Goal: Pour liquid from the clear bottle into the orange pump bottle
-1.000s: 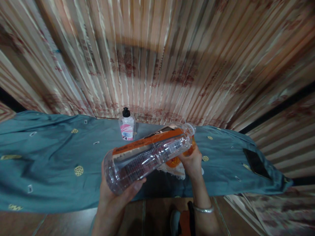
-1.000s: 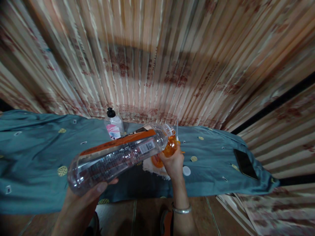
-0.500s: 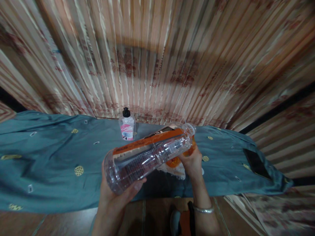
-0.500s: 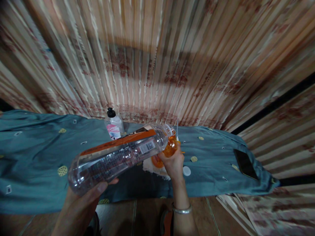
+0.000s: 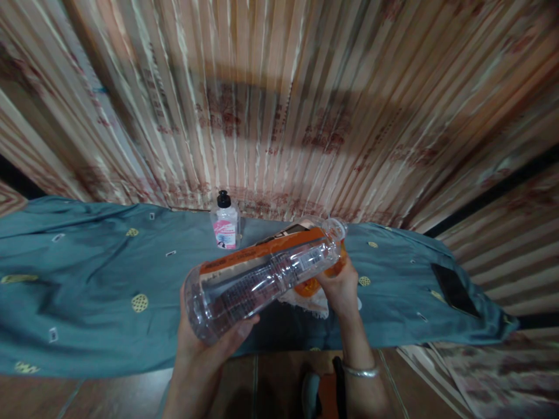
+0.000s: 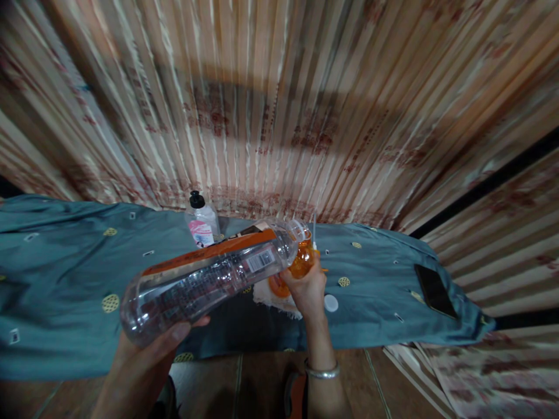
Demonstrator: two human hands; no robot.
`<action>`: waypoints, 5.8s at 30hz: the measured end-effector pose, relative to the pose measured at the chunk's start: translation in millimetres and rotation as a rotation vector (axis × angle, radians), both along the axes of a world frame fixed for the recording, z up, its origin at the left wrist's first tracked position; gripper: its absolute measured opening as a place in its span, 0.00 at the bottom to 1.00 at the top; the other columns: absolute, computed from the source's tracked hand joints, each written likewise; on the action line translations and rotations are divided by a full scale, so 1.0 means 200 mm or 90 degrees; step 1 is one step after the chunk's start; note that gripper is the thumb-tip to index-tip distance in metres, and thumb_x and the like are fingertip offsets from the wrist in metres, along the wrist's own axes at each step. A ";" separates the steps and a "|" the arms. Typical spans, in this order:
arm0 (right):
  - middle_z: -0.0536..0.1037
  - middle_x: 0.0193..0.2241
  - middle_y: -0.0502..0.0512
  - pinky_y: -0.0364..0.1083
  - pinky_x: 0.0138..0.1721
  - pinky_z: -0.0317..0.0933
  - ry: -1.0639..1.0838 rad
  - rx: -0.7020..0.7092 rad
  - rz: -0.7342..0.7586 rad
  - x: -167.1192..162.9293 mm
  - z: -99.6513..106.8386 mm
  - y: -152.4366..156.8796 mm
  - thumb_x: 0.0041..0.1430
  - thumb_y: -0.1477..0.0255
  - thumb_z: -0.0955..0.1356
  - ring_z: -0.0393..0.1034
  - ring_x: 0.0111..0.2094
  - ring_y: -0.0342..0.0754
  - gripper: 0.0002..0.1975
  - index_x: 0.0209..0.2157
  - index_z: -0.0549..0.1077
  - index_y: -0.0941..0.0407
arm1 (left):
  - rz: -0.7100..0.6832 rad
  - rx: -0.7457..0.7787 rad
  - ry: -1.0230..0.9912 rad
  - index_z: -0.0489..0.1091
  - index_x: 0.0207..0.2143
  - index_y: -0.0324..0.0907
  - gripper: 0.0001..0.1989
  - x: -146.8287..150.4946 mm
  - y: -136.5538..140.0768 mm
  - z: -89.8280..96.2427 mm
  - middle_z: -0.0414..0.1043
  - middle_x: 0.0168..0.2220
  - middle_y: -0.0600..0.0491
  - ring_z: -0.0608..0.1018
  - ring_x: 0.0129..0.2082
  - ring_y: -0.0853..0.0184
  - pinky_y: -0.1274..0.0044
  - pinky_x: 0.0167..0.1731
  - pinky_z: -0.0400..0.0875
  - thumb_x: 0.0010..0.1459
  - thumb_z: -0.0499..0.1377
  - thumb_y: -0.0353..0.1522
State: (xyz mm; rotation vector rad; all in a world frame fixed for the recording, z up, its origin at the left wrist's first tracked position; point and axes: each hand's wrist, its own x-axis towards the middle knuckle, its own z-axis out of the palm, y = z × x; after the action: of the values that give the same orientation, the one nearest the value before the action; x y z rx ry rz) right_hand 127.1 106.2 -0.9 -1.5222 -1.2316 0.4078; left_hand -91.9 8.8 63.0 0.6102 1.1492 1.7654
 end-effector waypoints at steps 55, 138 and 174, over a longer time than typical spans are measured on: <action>0.83 0.34 0.56 0.53 0.38 0.72 -0.008 -0.003 0.011 0.01 0.00 0.00 0.41 0.58 0.75 0.79 0.35 0.58 0.26 0.42 0.71 0.53 | 0.006 -0.009 0.016 0.70 0.50 0.49 0.38 0.00 0.01 0.01 0.79 0.46 0.50 0.83 0.39 0.53 0.71 0.26 0.82 0.33 0.77 0.33; 0.84 0.34 0.57 0.54 0.38 0.72 -0.012 0.014 -0.005 0.00 0.00 0.01 0.39 0.58 0.76 0.79 0.36 0.59 0.27 0.42 0.72 0.54 | 0.017 -0.009 0.015 0.68 0.51 0.48 0.42 0.01 0.02 0.00 0.78 0.46 0.49 0.83 0.39 0.53 0.71 0.25 0.82 0.30 0.78 0.35; 0.84 0.35 0.57 0.55 0.41 0.72 -0.005 -0.004 0.005 0.00 0.00 0.00 0.40 0.58 0.76 0.79 0.37 0.59 0.28 0.44 0.72 0.54 | 0.003 -0.012 0.008 0.68 0.50 0.50 0.40 0.00 0.00 0.02 0.78 0.46 0.51 0.83 0.39 0.55 0.71 0.27 0.82 0.32 0.77 0.32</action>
State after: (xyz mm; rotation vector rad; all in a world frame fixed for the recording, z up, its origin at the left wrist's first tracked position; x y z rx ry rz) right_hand 127.5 106.8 -1.5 -1.5266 -1.2446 0.4120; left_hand -91.0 9.7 66.4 0.6090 1.1760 1.7546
